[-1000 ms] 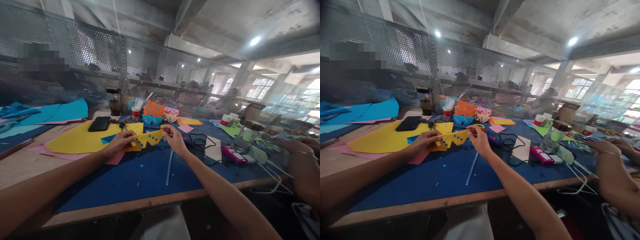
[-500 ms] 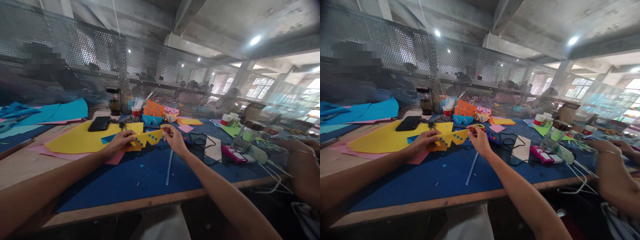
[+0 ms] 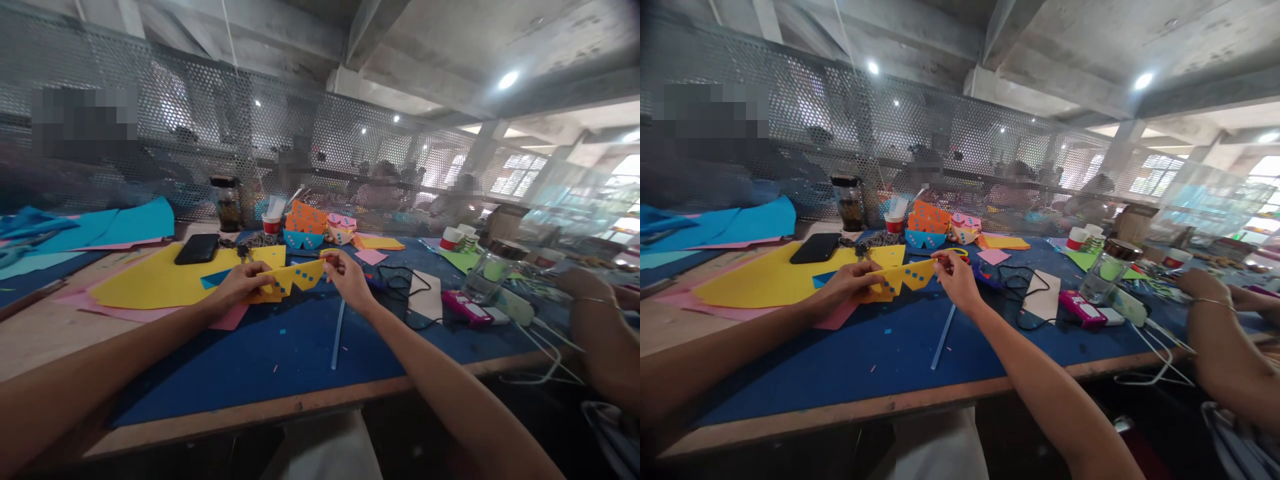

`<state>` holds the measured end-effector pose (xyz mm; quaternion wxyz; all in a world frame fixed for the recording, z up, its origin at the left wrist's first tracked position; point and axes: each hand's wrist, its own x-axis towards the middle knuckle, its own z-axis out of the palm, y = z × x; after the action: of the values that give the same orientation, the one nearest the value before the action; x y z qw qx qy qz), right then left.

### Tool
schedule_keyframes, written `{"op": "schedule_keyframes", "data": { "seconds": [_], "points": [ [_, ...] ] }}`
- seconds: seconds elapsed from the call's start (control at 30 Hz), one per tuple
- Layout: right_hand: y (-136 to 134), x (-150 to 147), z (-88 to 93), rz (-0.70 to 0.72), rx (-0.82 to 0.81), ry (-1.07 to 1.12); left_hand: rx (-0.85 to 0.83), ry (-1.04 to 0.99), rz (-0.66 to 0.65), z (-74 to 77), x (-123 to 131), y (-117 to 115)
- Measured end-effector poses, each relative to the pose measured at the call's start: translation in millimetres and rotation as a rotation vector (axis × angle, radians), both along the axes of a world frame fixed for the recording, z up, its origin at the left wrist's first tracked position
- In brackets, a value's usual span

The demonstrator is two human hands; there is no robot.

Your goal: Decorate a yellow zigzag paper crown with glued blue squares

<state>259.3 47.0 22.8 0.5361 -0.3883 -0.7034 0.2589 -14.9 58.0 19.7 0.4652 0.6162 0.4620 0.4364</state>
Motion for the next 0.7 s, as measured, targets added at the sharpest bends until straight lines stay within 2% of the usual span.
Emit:
{"op": "schedule_keyframes", "data": {
  "seconds": [0.43,0.7],
  "points": [
    [2.0,1.6,0.0,-0.031,0.001,0.014,-0.041,-0.062,-0.025,2.6,-0.6,-0.9],
    [5.3,4.7,0.2,-0.071,0.01,0.029,0.012,-0.117,-0.048,5.4,-2.1,-1.5]
  ]
}}
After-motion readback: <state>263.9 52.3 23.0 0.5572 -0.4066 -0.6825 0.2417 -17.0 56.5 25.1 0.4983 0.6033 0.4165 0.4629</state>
